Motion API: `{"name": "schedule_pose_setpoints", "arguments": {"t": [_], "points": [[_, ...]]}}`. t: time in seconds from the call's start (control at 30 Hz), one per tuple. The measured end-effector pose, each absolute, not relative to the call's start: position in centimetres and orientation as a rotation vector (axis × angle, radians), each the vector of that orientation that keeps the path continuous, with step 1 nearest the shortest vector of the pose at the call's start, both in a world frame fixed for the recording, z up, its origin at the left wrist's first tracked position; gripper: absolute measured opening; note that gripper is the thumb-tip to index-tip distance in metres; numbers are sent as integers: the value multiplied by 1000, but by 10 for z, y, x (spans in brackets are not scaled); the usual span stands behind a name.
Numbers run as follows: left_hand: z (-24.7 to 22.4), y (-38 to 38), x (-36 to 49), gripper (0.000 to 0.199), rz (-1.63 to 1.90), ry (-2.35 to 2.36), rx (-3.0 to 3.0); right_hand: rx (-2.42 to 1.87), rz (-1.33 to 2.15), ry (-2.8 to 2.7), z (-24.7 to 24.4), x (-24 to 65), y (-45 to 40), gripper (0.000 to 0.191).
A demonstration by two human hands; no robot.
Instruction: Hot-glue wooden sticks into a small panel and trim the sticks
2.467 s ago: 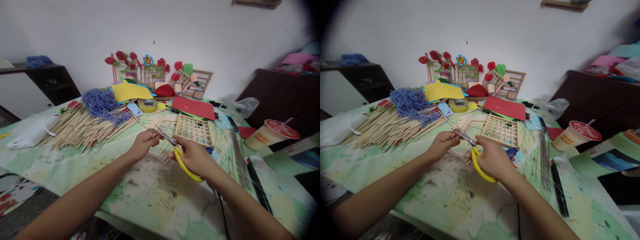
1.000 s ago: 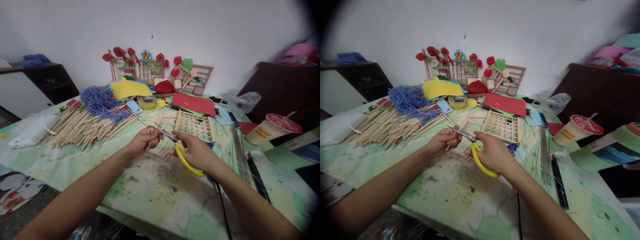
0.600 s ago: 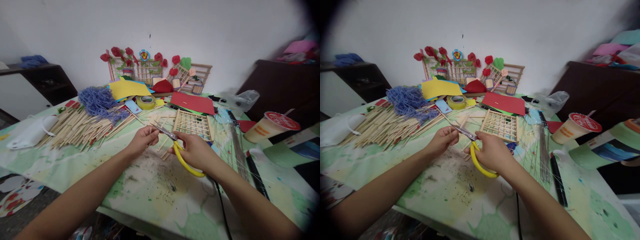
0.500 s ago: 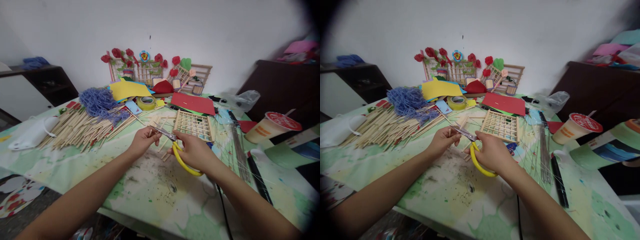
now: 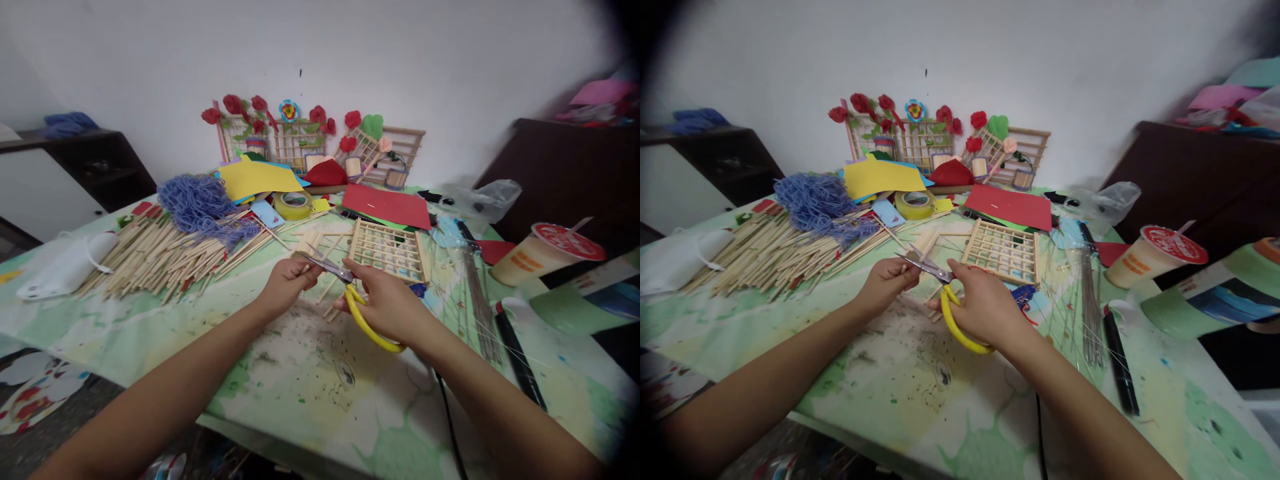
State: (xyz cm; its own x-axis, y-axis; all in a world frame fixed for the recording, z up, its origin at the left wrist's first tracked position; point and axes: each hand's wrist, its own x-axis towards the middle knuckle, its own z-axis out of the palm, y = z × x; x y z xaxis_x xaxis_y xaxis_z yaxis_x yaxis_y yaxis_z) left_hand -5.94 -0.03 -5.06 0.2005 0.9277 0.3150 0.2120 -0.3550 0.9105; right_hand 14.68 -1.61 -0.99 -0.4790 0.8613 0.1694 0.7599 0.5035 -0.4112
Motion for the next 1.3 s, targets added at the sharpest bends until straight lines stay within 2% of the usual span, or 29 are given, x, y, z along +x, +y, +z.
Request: {"name": "schedule_pose_setpoints", "arguments": {"t": [0.53,1.1,1.3], "points": [[-54,-1,-57,46,1170,998,1582,-1318,378,-2450,-12,147,-14,75],[-53,-1,-55,45,1121,1046,1641,-1339,375,-2436,-7,147,-17,56],[-56,-1,-47,31,1187,932,1346,-1339,306,-2542,-5,155,-13,72]]}}
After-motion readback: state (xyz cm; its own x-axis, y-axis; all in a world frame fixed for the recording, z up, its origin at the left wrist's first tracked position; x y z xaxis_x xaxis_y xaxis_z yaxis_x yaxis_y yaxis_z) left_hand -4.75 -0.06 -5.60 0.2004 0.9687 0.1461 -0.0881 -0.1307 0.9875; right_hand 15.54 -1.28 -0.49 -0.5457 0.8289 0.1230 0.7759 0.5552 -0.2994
